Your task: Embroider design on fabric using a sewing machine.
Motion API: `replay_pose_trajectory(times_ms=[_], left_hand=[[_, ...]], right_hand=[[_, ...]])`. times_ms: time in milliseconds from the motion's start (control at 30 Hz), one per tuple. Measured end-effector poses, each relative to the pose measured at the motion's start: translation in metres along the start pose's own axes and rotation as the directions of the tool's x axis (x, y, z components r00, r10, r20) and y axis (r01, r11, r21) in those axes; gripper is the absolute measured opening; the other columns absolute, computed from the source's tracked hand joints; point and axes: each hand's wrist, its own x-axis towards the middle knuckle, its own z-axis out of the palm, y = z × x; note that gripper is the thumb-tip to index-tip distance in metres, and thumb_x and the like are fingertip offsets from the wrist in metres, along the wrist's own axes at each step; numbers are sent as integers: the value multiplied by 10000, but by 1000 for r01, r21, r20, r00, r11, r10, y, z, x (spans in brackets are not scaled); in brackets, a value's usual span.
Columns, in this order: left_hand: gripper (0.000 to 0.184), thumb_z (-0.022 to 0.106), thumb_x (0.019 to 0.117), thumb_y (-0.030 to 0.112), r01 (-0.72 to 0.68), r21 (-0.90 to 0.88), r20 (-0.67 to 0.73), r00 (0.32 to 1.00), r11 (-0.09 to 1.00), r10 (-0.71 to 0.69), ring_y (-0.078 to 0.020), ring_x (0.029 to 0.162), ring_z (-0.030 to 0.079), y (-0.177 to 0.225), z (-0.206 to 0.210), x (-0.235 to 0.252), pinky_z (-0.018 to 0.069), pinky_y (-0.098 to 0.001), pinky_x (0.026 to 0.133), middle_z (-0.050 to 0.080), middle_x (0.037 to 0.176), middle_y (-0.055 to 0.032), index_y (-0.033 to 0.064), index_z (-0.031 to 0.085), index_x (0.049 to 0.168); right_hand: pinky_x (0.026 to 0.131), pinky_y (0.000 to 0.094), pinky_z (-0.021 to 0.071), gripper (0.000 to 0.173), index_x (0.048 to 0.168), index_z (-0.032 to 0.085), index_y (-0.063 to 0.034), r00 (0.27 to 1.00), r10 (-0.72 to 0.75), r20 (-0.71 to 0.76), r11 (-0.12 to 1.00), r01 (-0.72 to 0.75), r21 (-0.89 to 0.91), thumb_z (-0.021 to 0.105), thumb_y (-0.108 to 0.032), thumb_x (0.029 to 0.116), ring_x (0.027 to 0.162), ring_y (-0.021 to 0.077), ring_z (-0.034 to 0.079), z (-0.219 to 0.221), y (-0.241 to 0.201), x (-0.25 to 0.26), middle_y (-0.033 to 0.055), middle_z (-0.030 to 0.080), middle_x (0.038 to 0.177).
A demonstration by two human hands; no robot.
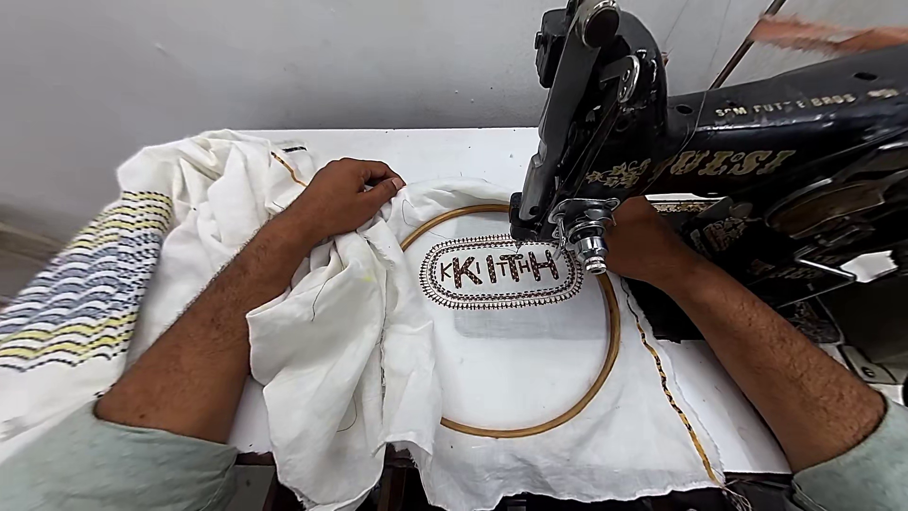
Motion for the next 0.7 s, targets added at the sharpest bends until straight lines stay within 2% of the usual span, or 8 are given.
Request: replay_pose_trajectory(times_ms=[700], left_hand=[[340, 473, 1099, 294, -20, 10, 0, 1000, 1000, 20, -237, 903, 684, 1, -1, 0, 505, -555, 820, 724, 961, -101, 78, 734, 1105]], right_hand=[[643, 275, 440, 109, 876, 673, -88, 1000, -15, -11, 1000, 15, -14, 682, -156, 962, 674, 46, 524, 1, 0, 0, -11, 574, 730]])
